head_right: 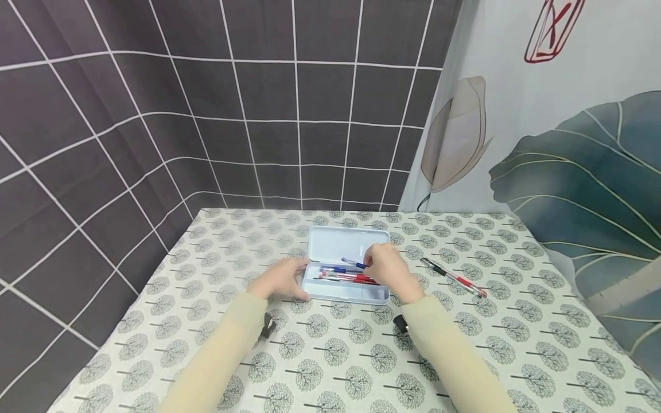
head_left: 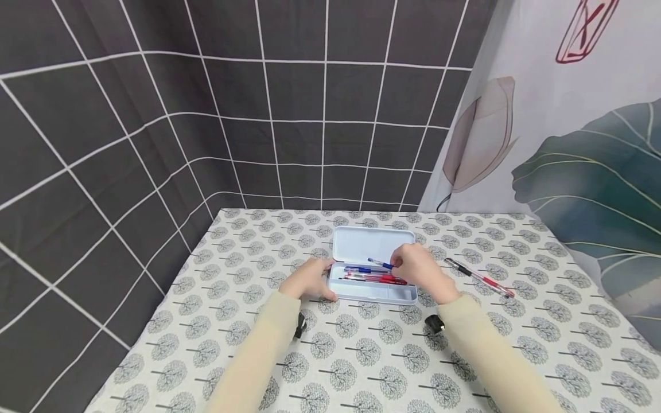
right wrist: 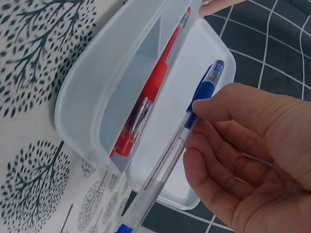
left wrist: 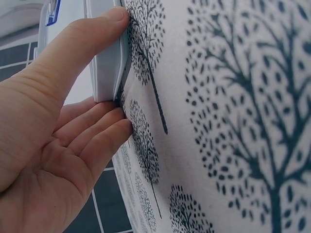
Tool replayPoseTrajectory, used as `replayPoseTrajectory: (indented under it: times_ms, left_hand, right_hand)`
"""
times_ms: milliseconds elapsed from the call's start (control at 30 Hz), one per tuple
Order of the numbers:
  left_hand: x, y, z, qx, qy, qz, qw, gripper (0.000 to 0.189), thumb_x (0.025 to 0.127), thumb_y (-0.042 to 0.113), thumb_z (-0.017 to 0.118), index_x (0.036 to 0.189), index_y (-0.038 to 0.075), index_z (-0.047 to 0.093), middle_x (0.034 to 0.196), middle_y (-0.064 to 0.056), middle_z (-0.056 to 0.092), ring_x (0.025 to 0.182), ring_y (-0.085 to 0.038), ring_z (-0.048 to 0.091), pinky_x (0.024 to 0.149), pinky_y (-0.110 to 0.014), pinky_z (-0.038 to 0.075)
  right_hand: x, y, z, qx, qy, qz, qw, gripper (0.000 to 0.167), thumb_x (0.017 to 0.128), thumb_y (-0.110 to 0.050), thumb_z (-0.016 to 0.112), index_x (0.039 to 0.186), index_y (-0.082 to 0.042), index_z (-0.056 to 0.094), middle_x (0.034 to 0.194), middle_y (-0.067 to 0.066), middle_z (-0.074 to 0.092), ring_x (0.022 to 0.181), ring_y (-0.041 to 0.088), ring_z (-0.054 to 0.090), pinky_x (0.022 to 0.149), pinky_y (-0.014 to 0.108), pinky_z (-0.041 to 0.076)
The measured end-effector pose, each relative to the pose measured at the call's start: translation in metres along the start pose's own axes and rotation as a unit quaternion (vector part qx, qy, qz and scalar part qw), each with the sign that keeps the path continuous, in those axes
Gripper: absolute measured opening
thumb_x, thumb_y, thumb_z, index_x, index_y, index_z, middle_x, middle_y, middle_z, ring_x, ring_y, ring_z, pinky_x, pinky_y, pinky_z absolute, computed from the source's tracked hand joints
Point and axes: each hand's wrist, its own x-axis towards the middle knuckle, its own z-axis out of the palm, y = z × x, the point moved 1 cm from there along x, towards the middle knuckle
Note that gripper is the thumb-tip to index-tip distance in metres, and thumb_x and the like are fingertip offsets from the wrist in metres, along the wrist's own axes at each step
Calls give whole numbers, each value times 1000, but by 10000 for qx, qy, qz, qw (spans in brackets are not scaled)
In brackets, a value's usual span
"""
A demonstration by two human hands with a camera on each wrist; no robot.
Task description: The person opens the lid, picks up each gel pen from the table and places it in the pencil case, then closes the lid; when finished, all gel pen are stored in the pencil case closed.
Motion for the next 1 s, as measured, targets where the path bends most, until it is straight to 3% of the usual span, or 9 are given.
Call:
replayPoseTrajectory:
  times_ms: [400, 700, 1000]
  left_hand:
    - [-2, 0, -2, 7, 33, -63, 10000, 94, 58, 22, 93, 141, 10, 51, 140, -11, 57, 126, -29, 55, 113, -47, 39]
    - [-1, -1, -4, 68, 55, 182, 9998, 93, 59, 23, 93, 140, 6, 51, 139, -10, 58, 129, -29, 53, 114, -45, 38]
    - [-2, 1, -1, -18, -1, 167, 9999, 94, 59, 22, 93, 141, 6, 50, 139, -10, 58, 128, -30, 54, 113, -46, 40]
  right_hand:
    - [13, -10, 10, 74, -64, -121, 9999, 12, 69, 2, 72, 81, -1, 74, 76, 7, 72, 68, 18, 65, 70, 35, 59]
    - [22, -18, 14, -22, -178, 16, 9998, 12, 69, 2, 71, 80, -4, 74, 74, 5, 71, 67, 17, 63, 68, 34, 58]
    - [24, -20, 24, -122, -291, 134, 9994, 10, 70, 1, 73, 78, -4, 74, 73, 4, 69, 64, 16, 59, 65, 33, 56]
